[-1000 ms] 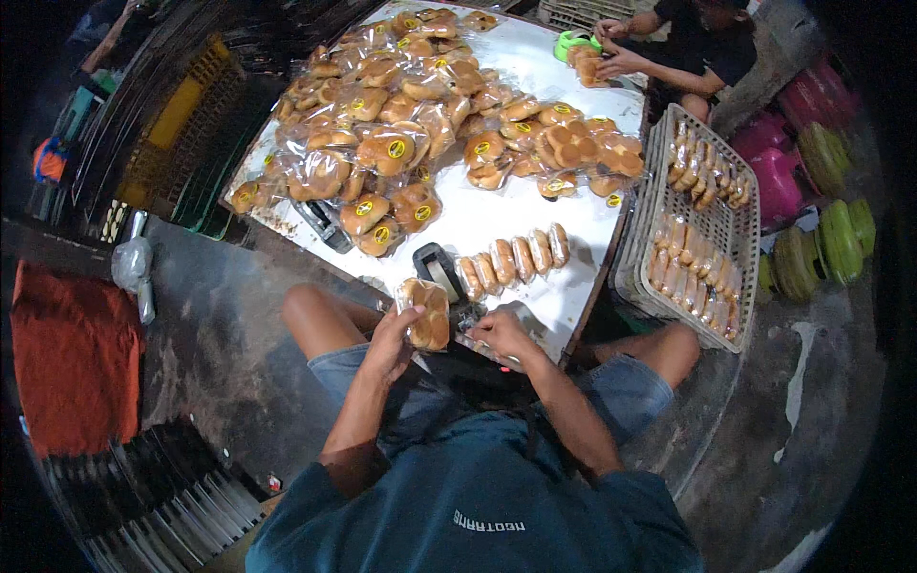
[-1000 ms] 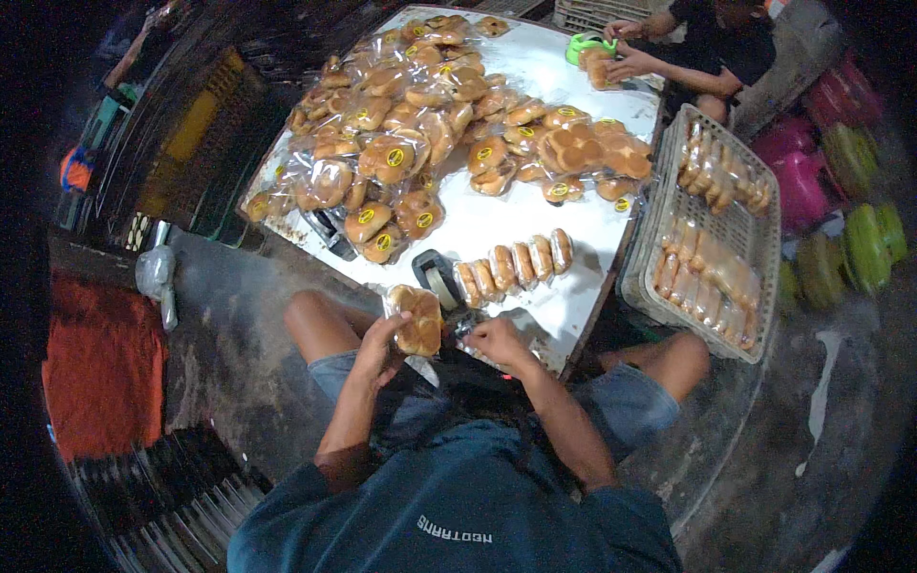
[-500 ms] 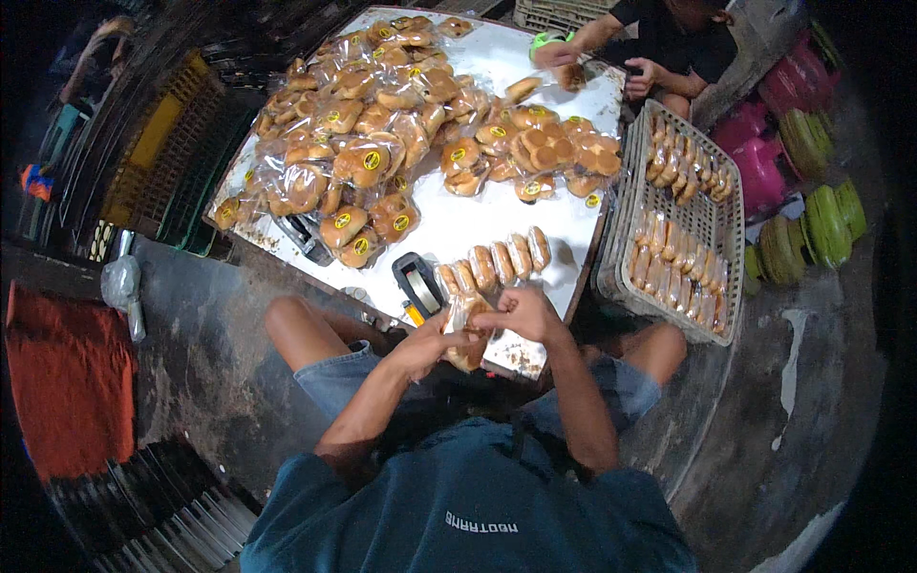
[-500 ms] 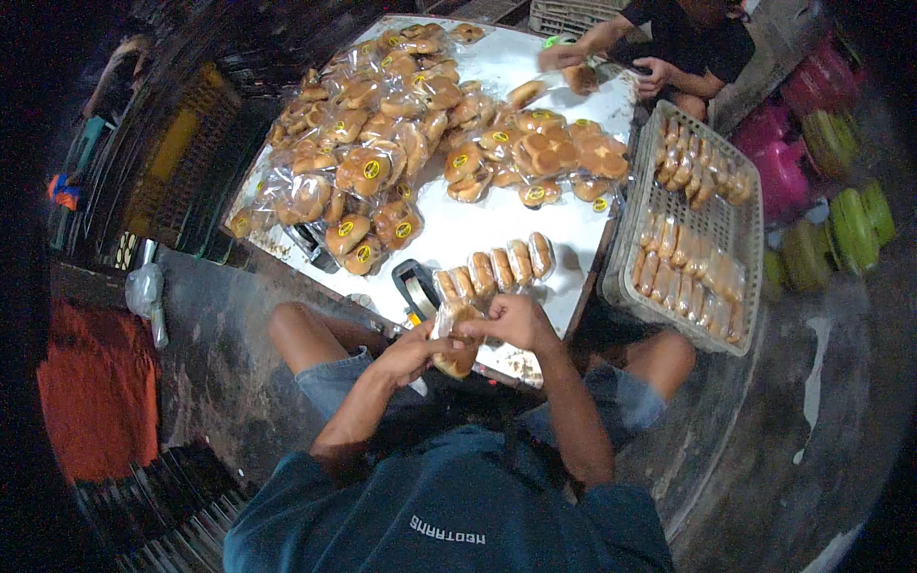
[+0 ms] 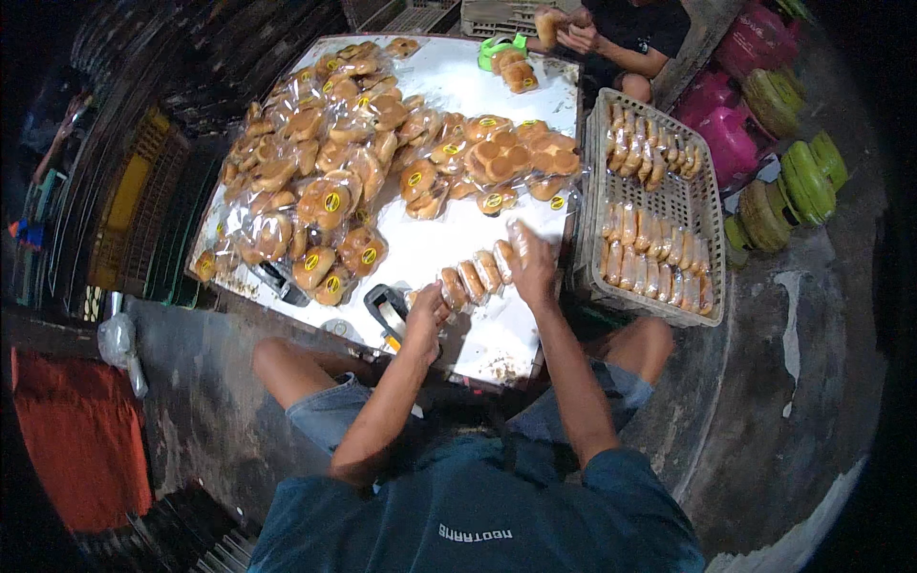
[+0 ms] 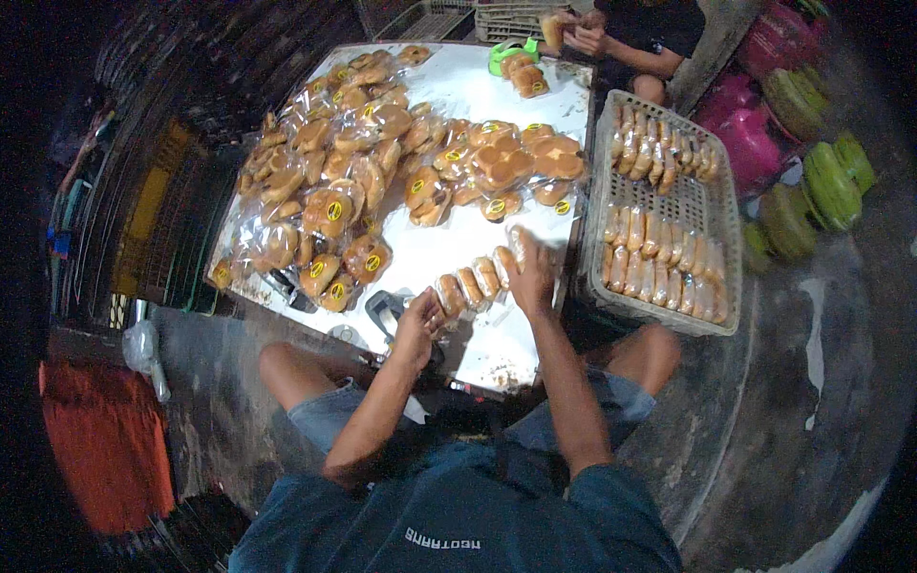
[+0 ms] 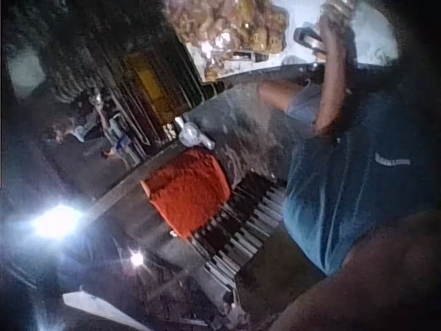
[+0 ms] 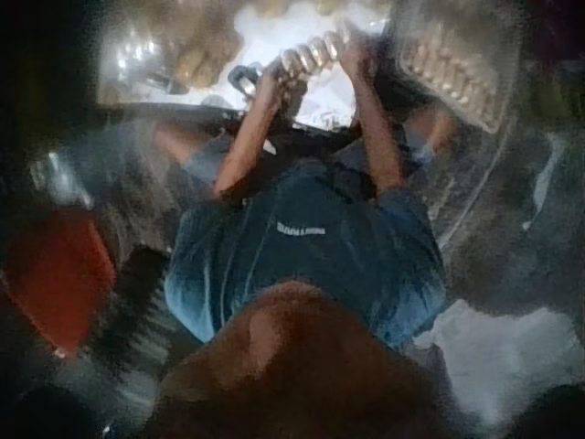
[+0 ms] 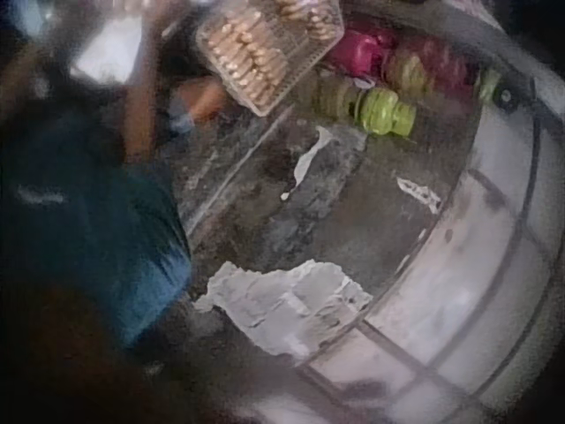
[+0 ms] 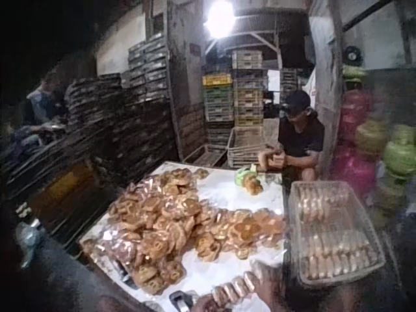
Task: The person sits on the floor and packages individual bread rolls into clear plastic bags. They pick up a roll, place it into a bag, and seal it before placing the finished package into a nearby basket. The process is repeated continuously with a coworker visible in the background.
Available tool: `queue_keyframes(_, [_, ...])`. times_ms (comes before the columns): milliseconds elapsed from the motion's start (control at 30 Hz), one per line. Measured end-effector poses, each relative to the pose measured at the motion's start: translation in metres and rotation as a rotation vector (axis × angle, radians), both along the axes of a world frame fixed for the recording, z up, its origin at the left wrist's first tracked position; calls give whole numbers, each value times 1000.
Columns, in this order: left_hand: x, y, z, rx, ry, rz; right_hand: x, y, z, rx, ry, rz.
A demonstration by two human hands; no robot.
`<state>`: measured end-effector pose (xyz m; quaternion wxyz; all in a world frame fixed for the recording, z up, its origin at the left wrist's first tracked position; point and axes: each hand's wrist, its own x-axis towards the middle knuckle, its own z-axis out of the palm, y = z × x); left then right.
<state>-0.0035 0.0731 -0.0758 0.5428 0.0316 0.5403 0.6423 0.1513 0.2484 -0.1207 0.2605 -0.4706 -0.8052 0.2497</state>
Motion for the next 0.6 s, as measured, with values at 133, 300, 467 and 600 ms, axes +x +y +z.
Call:
queue_keyframes(133, [9, 36, -41, -141, 187, -72, -2, 14, -18, -169, -172, 32])
queue_keyframes(300, [5, 73, -137, -291, 785, -103, -13, 15, -11, -262, -419, 125])
queue_keyframes(467, [4, 106, -145, -428, 591, -112, 4, 18, -20, -168, -215, 187])
queue_keyframes(600, [27, 128, -46, -141, 437, 47, 23, 43, 25, -166, 31, 40])
